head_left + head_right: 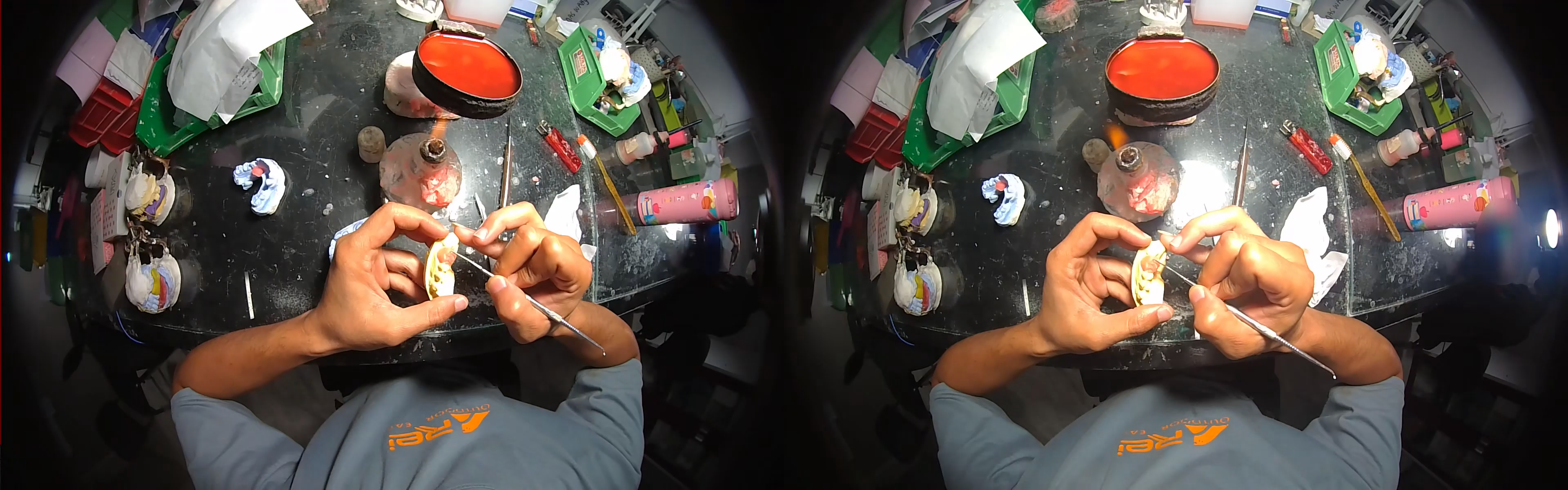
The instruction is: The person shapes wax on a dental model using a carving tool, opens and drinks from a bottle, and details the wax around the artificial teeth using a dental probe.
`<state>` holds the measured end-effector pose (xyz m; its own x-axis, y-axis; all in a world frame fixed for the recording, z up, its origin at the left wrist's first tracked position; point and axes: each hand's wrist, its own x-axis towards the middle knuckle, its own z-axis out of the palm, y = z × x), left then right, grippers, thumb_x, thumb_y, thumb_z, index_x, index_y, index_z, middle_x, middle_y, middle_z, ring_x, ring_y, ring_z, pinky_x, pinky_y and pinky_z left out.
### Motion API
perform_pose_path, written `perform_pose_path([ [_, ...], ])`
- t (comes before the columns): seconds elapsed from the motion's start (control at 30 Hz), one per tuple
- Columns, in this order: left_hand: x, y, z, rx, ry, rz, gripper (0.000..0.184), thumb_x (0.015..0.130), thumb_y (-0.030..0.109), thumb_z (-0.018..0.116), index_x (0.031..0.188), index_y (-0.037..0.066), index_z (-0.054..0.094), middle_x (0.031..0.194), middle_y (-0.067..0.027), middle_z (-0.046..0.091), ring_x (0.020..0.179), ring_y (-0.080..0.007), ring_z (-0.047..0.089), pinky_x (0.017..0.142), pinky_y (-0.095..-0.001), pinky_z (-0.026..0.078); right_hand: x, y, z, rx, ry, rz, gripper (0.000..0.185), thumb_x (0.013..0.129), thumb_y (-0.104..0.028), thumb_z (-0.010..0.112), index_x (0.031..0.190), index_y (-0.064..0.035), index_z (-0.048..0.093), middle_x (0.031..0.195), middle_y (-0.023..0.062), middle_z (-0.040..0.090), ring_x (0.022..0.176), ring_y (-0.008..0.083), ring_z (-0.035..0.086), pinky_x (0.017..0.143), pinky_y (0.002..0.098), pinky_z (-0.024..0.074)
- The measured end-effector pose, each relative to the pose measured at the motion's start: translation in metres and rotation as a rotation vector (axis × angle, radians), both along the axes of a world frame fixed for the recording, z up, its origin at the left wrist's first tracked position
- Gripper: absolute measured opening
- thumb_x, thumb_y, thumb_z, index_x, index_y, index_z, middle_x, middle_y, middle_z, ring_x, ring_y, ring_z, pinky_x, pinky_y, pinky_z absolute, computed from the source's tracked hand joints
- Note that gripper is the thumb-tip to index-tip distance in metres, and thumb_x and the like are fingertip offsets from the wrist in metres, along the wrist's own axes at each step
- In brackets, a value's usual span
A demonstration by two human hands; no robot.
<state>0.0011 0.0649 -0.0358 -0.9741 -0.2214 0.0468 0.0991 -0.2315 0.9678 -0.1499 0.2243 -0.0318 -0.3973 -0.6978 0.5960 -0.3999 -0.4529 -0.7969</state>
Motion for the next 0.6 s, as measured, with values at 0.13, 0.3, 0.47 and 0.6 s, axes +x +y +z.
perform_pose_path([
  [0.13, -0.0001, -0.0002, 0.0004, -0.004, -0.001, -0.002, 0.062, 0.077, -0.014, 0.082, 0.127, -0.008, 0.044, 0.119, -0.0169, 0.056, 0.092, -0.0163, 0.073, 0.073, -0.0220, 0.064, -0.0003, -0.0007, -0.0016, -0.022, -0.012, 0.018, 0.025, 0.075, 0.011, 0.064, 0.067, -0.0039, 0.047, 0.066, 0.0088, 0.056, 0.095, 0.0327, 0.069, 0.087, 0.0469, 0.0640],
  [0.3, -0.0002, -0.0002, -0.0001, 0.003, 0.008, -0.002, 0.063, 0.077, -0.014, 0.082, 0.127, -0.008, 0.044, 0.120, -0.0170, 0.056, 0.092, -0.0165, 0.073, 0.074, -0.0227, 0.064, -0.0015, -0.0002, 0.0004, -0.004, 0.013, 0.033, 0.026, 0.075, 0.012, 0.064, 0.068, -0.0042, 0.045, 0.066, 0.0094, 0.056, 0.096, 0.0327, 0.068, 0.089, 0.0492, 0.0638],
  [0.47, 0.0004, -0.0006, -0.0003, 0.012, 0.012, -0.014, 0.063, 0.077, -0.014, 0.081, 0.127, -0.007, 0.044, 0.120, -0.0171, 0.056, 0.092, -0.0166, 0.073, 0.075, -0.0236, 0.064, 0.0001, 0.0000, -0.0012, -0.018, -0.019, 0.023, 0.026, 0.076, 0.011, 0.064, 0.068, -0.0043, 0.045, 0.066, 0.0095, 0.056, 0.098, 0.0326, 0.068, 0.089, 0.0505, 0.0634],
  [0.6, 0.0006, -0.0007, -0.0005, 0.013, 0.013, -0.016, 0.063, 0.077, -0.014, 0.081, 0.127, -0.007, 0.043, 0.120, -0.0169, 0.056, 0.092, -0.0169, 0.073, 0.075, -0.0241, 0.064, -0.0014, 0.0006, -0.0009, -0.013, -0.018, 0.035, 0.026, 0.077, 0.011, 0.065, 0.068, -0.0042, 0.045, 0.066, 0.0095, 0.056, 0.098, 0.0324, 0.068, 0.090, 0.0508, 0.0632],
])
